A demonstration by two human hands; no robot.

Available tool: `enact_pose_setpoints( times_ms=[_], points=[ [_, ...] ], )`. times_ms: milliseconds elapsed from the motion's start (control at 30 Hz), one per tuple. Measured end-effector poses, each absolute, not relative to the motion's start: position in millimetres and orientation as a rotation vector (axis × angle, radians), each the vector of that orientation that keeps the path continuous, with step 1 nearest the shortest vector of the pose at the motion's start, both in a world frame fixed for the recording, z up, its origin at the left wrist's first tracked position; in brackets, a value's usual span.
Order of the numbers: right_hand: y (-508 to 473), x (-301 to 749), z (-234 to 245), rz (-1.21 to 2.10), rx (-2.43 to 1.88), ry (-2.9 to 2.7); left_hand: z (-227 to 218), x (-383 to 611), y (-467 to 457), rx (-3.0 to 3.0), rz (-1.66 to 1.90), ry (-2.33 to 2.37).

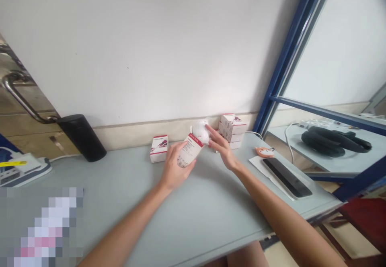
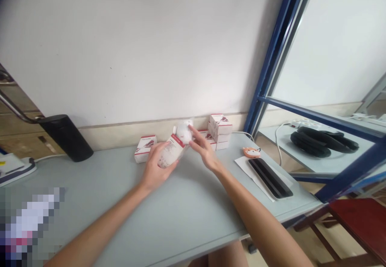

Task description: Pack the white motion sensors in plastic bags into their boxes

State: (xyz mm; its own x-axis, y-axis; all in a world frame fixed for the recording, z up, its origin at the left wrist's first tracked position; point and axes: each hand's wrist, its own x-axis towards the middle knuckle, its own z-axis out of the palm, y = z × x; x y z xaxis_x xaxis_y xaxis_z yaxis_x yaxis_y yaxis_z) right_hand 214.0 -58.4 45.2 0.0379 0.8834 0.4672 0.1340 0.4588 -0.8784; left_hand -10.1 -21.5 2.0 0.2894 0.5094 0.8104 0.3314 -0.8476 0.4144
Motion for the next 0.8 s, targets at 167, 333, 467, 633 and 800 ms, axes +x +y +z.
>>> enact_pose_setpoints(
  times_ms=[167, 333, 467, 633, 800],
  points=[
    [-54.5, 208.4, 46.0, 0.812, -0.985, -1.223, -0.5, -12.2, -19.4, 2.482, 1.563, 0.785],
    [-52.8, 206.6, 42.0, 0.729, -1.069, -1.196, -5.2, -12.9, -16.7, 2.558, 1.552, 0.823],
    [-49.4, 203.5, 36.3, 0.626, -1.106, -1.237, -9.3, -13.0, -15.0, 2.537, 1.547, 0.861],
    [-46.9, 204.3, 34.1, 0.731, -1.005, -1.316, -9.9, -12.6, -13.9, 2.482, 1.551, 0.881],
    [-50.0, 201.6, 36.1, 0.747, -0.939, -1.292, -6.7, -12.1, -14.4, 2.509, 1.562, 0.88]
  ],
)
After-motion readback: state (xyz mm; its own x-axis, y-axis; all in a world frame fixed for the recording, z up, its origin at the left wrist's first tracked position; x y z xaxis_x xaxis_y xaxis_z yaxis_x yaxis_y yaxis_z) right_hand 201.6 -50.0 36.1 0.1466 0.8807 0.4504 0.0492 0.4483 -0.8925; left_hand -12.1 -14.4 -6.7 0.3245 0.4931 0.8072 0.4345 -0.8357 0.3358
